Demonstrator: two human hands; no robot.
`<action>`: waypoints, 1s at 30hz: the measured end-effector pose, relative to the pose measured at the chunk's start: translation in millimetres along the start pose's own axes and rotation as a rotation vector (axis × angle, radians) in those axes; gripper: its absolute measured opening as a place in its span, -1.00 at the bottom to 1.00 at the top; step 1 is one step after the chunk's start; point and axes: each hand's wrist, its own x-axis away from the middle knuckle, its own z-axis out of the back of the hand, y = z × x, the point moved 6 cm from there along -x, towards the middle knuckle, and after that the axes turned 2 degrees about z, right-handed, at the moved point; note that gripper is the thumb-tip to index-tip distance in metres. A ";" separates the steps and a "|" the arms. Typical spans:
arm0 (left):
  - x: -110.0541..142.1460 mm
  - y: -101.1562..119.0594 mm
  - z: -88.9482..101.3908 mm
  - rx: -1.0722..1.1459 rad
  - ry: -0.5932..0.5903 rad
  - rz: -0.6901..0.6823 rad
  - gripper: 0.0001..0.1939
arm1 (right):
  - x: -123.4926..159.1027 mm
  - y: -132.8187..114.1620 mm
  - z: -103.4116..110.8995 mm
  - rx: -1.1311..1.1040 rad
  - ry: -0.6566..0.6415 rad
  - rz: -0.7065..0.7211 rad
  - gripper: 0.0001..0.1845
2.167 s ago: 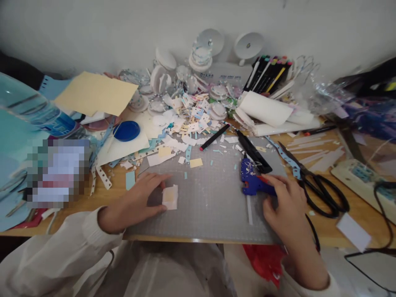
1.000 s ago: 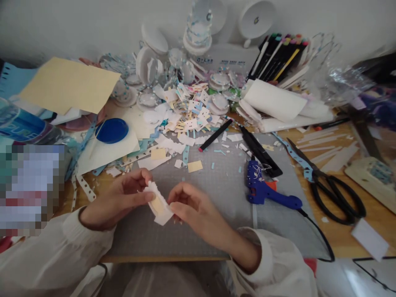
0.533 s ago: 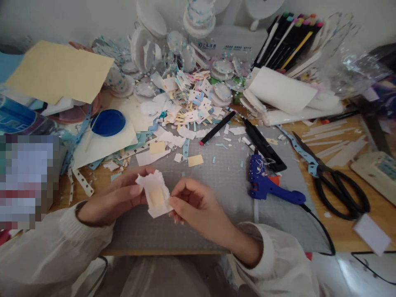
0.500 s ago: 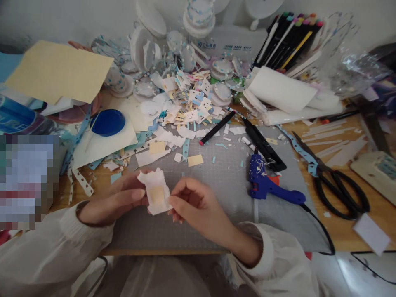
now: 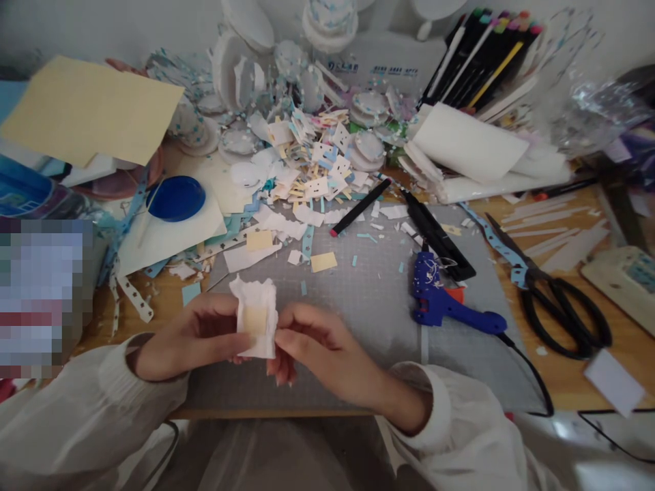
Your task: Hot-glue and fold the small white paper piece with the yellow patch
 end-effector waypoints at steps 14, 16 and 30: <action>0.6 -0.4 -10.9 0.072 -0.123 0.009 -0.87 | 4.0 1.8 -5.3 0.043 -0.077 -0.065 -0.80; 0.8 -0.2 -11.1 0.086 -0.125 0.002 -0.88 | 4.4 2.8 -5.2 0.059 -0.072 -0.080 -0.79; 0.2 -3.6 -9.5 0.049 -0.075 0.027 -0.92 | 3.5 6.3 -7.7 0.106 -0.051 -0.074 -0.78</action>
